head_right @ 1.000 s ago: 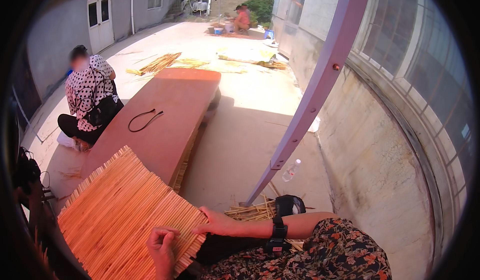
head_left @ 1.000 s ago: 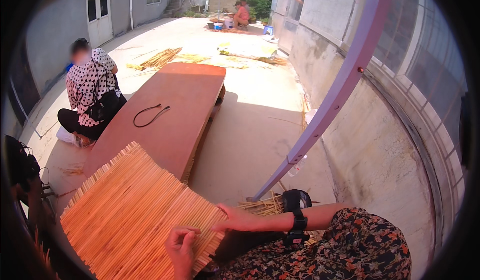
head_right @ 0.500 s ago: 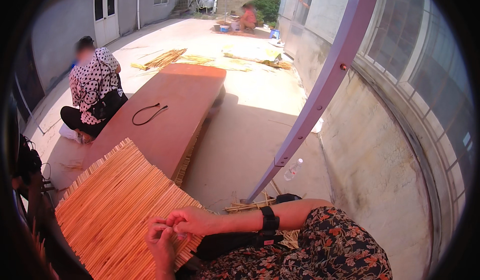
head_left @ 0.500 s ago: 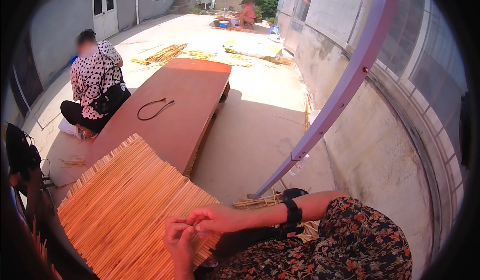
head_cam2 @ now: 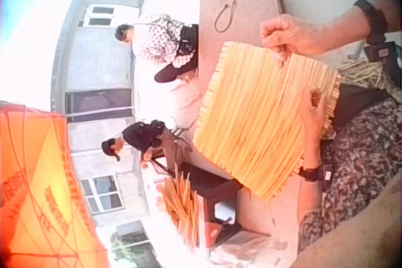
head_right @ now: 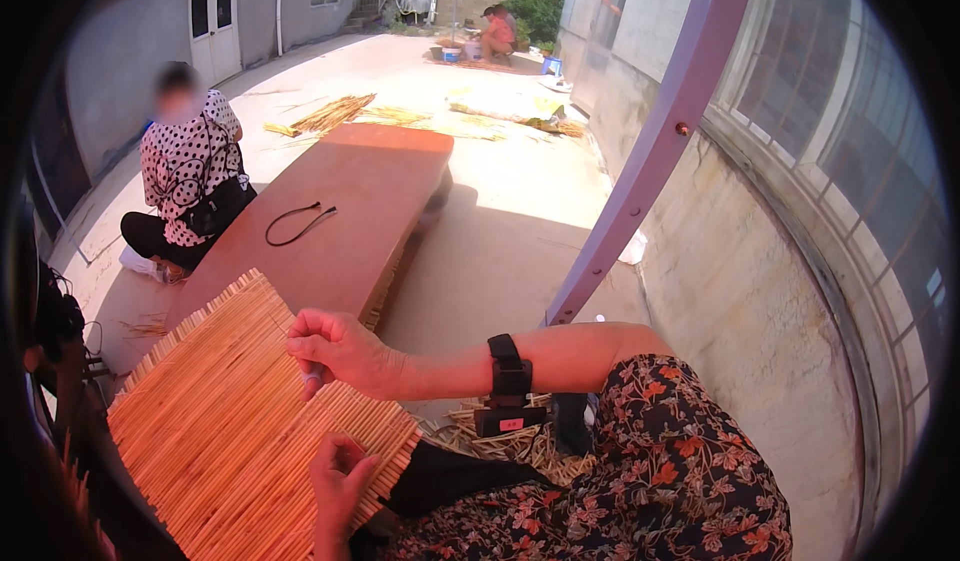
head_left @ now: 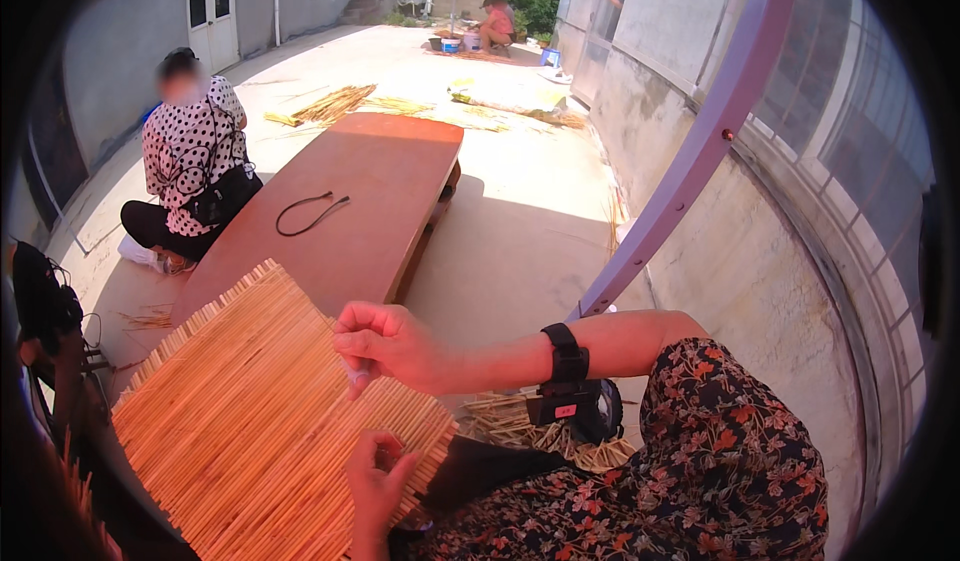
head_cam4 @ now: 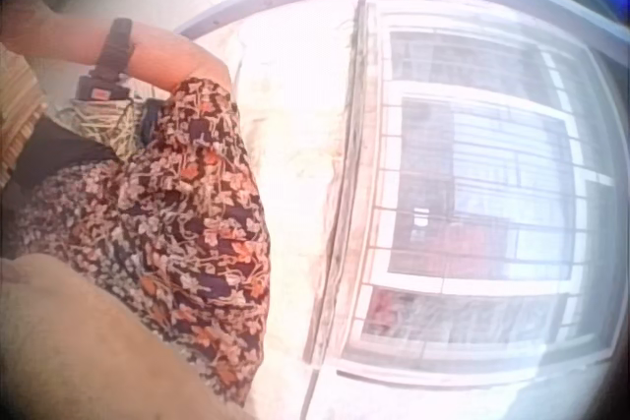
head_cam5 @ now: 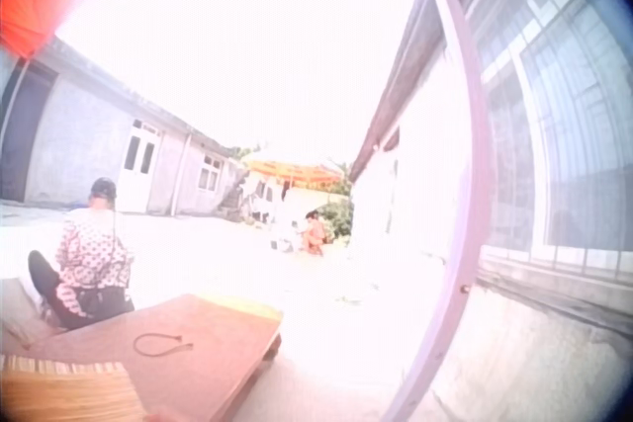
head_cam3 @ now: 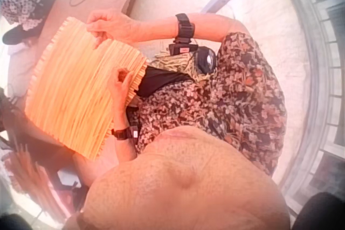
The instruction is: The person weaves a thin white string through a bundle of orange bamboo sticks held in their hands. They repeatedly pass the string through the sticks and pull it tight to secure the bundle.
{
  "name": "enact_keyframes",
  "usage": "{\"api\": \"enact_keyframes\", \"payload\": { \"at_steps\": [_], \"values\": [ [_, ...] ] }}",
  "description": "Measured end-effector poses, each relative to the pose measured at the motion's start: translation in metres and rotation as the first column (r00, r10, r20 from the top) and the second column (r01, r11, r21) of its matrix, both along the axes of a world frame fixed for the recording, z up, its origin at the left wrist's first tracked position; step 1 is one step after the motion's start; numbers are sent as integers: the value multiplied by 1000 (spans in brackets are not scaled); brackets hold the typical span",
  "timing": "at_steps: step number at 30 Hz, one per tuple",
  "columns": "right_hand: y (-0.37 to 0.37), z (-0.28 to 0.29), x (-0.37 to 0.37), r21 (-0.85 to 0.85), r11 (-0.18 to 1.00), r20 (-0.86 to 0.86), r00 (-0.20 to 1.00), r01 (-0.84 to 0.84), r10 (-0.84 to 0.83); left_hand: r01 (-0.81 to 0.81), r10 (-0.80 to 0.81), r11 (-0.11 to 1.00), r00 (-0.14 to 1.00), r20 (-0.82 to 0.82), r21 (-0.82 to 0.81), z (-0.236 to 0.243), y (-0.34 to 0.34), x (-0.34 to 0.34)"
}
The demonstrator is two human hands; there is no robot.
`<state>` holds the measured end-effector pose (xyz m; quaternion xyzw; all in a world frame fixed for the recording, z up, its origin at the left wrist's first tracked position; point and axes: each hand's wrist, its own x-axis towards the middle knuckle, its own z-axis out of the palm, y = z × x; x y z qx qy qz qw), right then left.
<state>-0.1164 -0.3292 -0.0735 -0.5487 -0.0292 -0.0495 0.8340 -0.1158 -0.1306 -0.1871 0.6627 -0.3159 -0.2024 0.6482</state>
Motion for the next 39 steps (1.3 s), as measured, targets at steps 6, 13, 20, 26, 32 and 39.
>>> {"api": "enact_keyframes", "payload": {
  "at_steps": [6,13,20,26,32,39],
  "values": [
    [5,57,72,-123,977,273,953,173,-135,-66,70,995,996,-63,68,5,-3,7],
    [21,-4,55,-396,894,161,975,208,-156,-14,25,998,980,-197,57,-4,10,9],
    [55,-88,-12,-382,898,-105,956,217,-275,13,-11,1000,973,-232,5,1,11,27],
    [66,-91,-10,-369,898,-114,947,239,-299,-189,219,966,959,-179,174,11,31,23],
    [59,-67,3,-29,990,-252,957,141,-144,-766,589,629,580,562,132,66,124,-10],
    [71,-61,-5,131,983,-269,959,128,-90,-588,-64,741,418,906,324,59,127,-70]
  ]
}}
